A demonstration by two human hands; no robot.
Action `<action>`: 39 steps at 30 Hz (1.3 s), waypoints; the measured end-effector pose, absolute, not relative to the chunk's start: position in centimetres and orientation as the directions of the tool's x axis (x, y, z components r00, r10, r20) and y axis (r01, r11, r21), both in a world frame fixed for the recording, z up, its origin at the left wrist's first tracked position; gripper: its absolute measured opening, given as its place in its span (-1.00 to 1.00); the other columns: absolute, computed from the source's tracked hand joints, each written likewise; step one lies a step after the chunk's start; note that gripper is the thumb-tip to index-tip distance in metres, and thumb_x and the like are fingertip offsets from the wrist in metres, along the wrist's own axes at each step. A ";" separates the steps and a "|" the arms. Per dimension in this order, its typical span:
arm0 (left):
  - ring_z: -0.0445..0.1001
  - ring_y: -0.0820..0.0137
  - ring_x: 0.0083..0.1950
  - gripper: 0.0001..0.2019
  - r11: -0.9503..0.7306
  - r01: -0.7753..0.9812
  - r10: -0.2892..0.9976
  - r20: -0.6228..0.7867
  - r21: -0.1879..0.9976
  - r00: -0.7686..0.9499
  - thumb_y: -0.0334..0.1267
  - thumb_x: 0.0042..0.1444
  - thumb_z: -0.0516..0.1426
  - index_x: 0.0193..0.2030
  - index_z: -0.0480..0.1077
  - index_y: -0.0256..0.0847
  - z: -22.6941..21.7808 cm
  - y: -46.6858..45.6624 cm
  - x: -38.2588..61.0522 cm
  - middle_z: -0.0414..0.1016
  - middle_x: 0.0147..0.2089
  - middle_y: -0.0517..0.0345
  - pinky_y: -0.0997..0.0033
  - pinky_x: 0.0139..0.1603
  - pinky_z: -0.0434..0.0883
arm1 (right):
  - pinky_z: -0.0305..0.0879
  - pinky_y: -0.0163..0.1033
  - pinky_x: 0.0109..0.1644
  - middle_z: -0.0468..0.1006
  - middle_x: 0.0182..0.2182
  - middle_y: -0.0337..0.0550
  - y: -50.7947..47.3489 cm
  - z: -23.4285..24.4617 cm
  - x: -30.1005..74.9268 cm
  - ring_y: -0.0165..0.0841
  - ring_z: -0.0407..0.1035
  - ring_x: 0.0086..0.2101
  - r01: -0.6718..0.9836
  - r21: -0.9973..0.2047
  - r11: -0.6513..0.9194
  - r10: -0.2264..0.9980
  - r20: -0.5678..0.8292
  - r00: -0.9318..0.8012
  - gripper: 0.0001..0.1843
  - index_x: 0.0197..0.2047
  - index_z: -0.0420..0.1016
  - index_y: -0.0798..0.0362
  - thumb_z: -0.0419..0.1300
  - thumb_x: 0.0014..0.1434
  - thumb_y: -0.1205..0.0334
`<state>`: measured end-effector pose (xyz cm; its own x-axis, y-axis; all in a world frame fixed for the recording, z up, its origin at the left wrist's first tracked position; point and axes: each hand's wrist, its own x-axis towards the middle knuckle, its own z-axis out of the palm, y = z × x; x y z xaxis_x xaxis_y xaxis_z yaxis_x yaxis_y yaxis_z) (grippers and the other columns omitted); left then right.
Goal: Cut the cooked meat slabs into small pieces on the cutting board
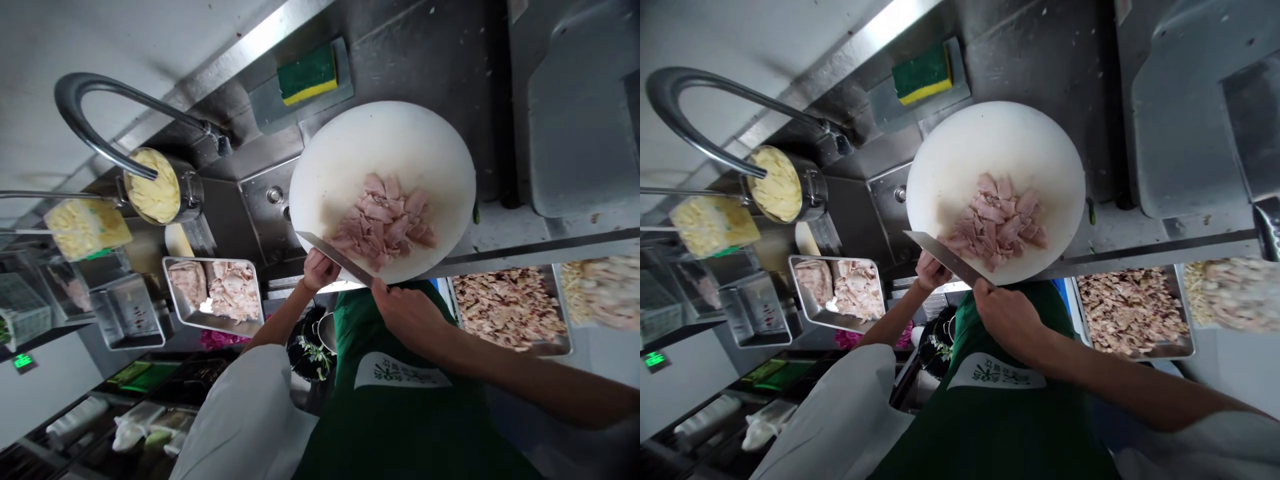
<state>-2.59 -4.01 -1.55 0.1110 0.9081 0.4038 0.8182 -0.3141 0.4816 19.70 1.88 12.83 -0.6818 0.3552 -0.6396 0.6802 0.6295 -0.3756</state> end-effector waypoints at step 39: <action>0.33 0.41 -0.42 -0.72 -0.311 0.824 0.897 0.432 0.473 0.090 -0.21 0.17 0.15 -0.55 0.34 -0.19 -1.7 -4.0 -2.4 0.32 -0.52 0.16 0.34 -0.34 0.35 | 0.30 -0.29 -0.42 0.59 -0.44 0.05 1.7 11.8 19.9 -0.20 0.56 -0.40 0.666 -0.405 0.626 0.391 -0.576 -0.718 -0.71 -0.04 0.33 0.23 -0.12 0.27 0.52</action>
<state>-2.38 -3.96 -1.70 0.0904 0.8972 0.4323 0.8240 -0.3111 0.4734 19.86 1.70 11.81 -0.7176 0.3909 -0.5764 0.6663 0.6263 -0.4047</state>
